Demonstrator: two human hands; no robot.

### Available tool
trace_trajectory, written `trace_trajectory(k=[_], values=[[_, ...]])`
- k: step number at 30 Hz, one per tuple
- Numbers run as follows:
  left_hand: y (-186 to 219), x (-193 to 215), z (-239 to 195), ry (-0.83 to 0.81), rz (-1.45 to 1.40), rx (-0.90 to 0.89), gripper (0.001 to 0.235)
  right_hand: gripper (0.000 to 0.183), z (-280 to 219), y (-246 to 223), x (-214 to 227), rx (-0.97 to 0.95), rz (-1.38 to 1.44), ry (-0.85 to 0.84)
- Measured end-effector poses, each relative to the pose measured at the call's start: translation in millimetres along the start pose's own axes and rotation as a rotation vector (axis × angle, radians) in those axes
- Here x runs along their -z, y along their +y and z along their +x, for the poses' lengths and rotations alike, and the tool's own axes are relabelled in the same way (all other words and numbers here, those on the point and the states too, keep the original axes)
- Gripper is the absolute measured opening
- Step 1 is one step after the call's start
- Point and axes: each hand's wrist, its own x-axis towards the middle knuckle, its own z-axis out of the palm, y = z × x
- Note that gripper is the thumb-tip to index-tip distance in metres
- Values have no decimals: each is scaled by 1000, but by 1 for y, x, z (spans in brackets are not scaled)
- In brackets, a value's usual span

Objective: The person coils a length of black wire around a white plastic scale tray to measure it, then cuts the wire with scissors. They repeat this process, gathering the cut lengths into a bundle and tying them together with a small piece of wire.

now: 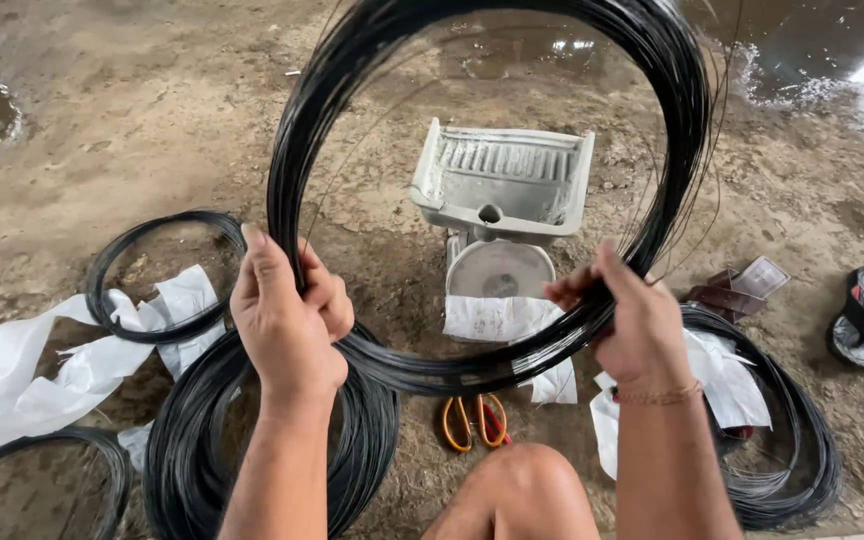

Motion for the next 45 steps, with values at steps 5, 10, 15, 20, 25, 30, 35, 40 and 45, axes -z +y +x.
trace_trajectory(k=[5, 10, 15, 20, 25, 30, 35, 40, 45], values=[[-14, -34, 46, 11, -18, 194, 45, 43, 89, -34, 34, -142, -30, -281], [-44, -87, 96, 195, 110, 514, 49, 25, 152, -57, 2, -286, 25, -128], [-75, -117, 133, 85, 559, 798, 17, 27, 200, -62, -6, -330, -482, 140], [-109, -100, 149, -50, 860, 763, 9, 10, 234, -42, 7, -418, -494, 111], [-103, -93, 147, -171, 1108, 765, 7, 12, 244, -24, 11, -482, -497, 143], [-100, -90, 148, -279, 1227, 758, 17, 5, 234, -19, 9, -411, -662, 143], [-108, -79, 149, -225, 1063, 856, 11, 10, 235, -8, 18, -421, -677, 153], [-109, -73, 147, -213, 947, 901, 13, 6, 241, -3, 26, -437, -632, 145], [-113, -75, 151, -227, 965, 793, 11, 9, 238, -11, 20, -377, -620, 181]])
